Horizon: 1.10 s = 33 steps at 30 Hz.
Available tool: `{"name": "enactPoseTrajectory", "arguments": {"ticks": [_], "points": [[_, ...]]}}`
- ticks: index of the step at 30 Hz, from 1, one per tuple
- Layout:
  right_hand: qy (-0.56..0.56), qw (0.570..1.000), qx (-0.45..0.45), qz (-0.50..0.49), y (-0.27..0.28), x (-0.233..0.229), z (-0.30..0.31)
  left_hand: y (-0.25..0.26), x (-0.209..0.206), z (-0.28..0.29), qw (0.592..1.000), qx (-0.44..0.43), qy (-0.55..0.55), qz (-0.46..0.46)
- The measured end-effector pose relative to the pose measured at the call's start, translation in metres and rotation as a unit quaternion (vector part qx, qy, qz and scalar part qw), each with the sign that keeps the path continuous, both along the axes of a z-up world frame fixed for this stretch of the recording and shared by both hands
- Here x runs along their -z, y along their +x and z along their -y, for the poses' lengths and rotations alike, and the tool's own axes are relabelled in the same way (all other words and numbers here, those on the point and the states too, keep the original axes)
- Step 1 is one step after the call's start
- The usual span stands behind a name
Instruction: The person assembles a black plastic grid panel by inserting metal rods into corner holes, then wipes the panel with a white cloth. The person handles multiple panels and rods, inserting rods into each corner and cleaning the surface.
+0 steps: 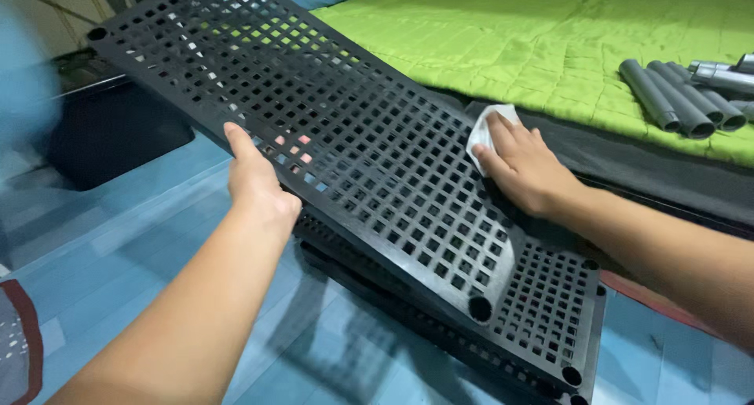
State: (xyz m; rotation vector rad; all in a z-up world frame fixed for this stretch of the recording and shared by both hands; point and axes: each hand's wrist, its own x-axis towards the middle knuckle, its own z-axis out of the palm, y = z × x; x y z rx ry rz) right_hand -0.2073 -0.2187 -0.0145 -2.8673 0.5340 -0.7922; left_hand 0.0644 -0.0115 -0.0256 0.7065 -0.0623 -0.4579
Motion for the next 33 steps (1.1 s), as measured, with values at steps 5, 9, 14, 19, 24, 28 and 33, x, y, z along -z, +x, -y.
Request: {"name": "enactPoseTrajectory", "arguments": {"ticks": [5,9,14,19,24,28,33], "points": [[0.005,1.0,0.011,0.004,0.007,0.032,0.003,-0.009,0.013,0.003,0.997,0.058,0.049,-0.016],[0.215,0.977,-0.013,0.008,0.025,0.037,0.01,-0.004,0.012,-0.007,0.986,0.109,0.121,0.037],[0.571,0.816,-0.013,0.092,0.028,0.072,-0.009,0.009,-0.017,-0.032,0.942,0.056,0.22,0.246],[0.608,0.72,0.336,-0.011,-0.051,0.147,-0.041,0.025,-0.04,-0.069,0.902,-0.048,0.234,0.358],[0.623,0.646,0.441,0.015,-0.119,0.224,-0.031,0.034,-0.04,-0.093,0.784,-0.187,0.394,0.443],[0.634,0.607,0.477,0.046,-0.155,0.261,-0.009,0.035,-0.039,-0.102,0.62,-0.268,0.568,0.471],[0.661,0.57,0.483,0.076,-0.159,0.288,0.001,0.031,-0.036,-0.115,0.598,-0.228,0.639,0.427]]}}
